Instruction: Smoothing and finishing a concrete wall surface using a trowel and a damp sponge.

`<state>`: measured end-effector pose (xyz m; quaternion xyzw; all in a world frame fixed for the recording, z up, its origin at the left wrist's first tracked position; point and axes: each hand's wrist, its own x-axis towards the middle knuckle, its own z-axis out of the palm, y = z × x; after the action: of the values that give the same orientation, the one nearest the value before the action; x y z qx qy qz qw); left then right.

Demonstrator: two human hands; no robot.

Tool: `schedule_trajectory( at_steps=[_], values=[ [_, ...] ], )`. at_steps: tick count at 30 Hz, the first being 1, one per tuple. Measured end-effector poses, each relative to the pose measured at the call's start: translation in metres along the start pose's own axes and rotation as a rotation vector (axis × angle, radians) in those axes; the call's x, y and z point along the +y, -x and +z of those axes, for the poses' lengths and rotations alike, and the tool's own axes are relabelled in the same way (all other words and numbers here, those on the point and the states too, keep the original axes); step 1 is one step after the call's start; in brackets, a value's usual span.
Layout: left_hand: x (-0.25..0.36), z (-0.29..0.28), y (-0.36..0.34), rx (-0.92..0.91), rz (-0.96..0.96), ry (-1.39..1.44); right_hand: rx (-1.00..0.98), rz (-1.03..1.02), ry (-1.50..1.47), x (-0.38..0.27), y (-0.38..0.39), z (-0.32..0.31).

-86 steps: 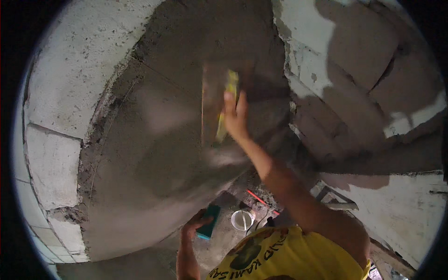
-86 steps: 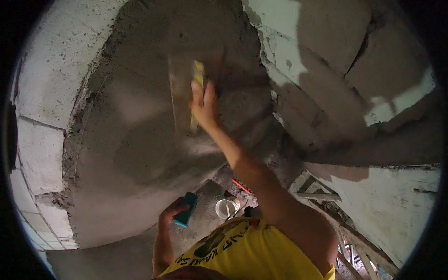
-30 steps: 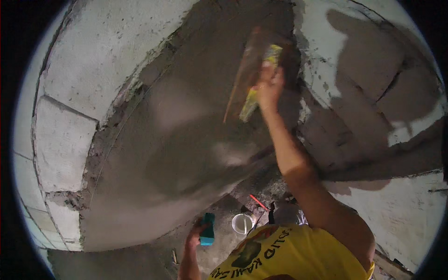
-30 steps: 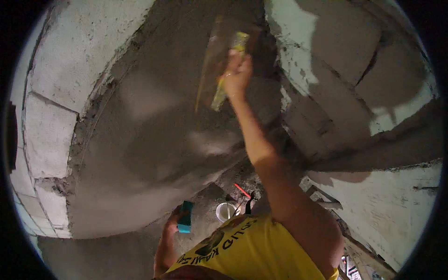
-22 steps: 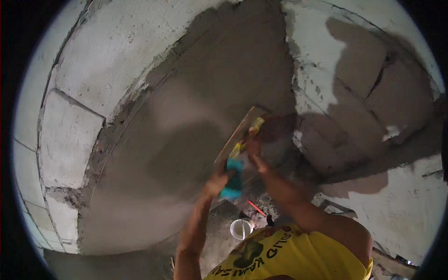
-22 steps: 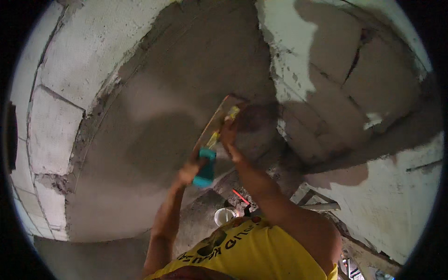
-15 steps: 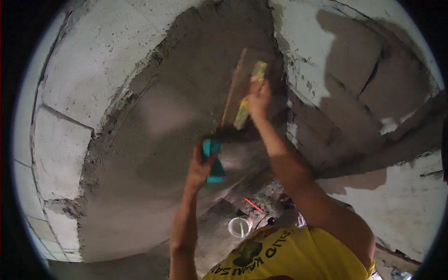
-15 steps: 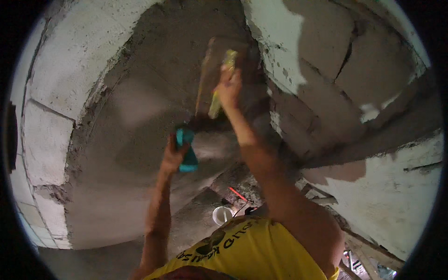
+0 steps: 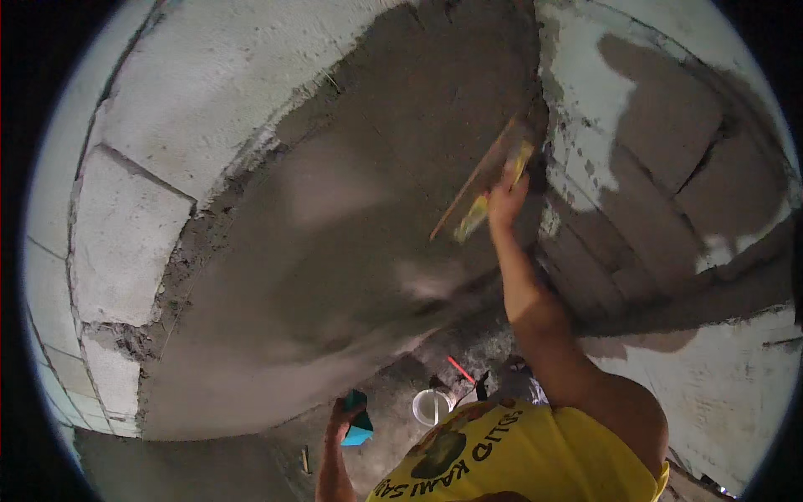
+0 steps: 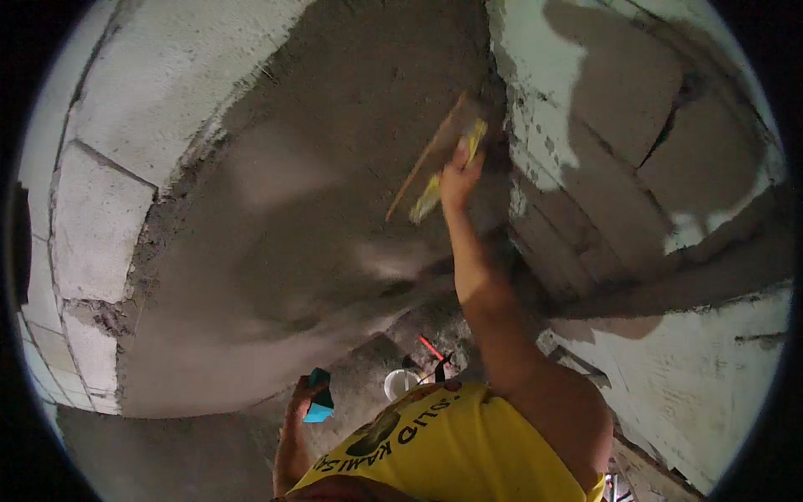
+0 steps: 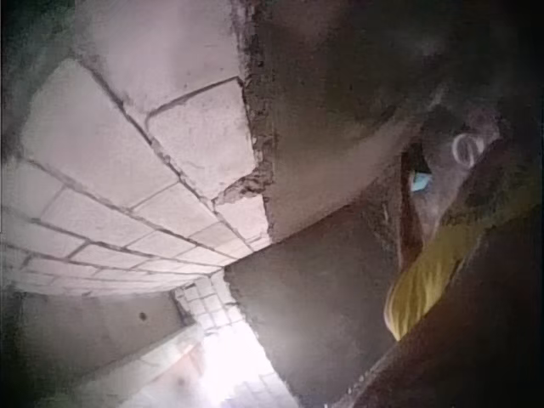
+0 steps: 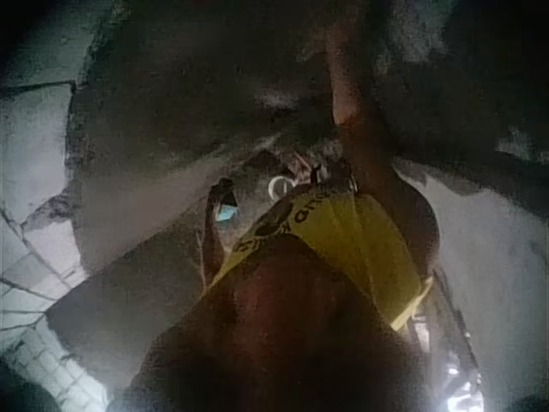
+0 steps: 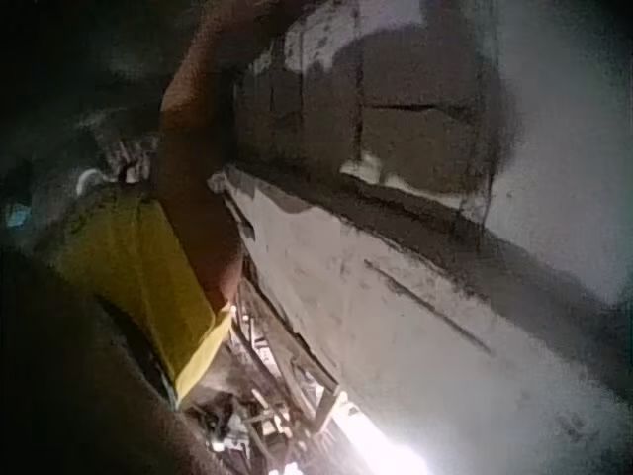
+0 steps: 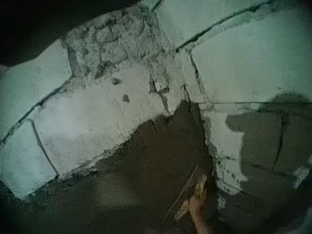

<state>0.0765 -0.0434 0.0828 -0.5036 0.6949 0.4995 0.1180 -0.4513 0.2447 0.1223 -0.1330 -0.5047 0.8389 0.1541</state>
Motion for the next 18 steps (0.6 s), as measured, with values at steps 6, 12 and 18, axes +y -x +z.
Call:
schedule_trajectory(
  at_steps=[6, 12, 18],
  values=[
    [0.019, 0.015, -0.006, -0.032, 0.033, -0.024, -0.407, -0.569, 0.413, -0.024, 0.049, 0.032],
    [-0.032, 0.020, -0.025, -0.023, 0.031, 0.009, -0.147, -0.398, 0.405, -0.035, -0.019, -0.005],
    [0.193, 0.111, 0.003, -0.359, 0.404, -0.537, -0.500, -0.941, 0.462, -0.027, 0.061, 0.021]
  ],
)
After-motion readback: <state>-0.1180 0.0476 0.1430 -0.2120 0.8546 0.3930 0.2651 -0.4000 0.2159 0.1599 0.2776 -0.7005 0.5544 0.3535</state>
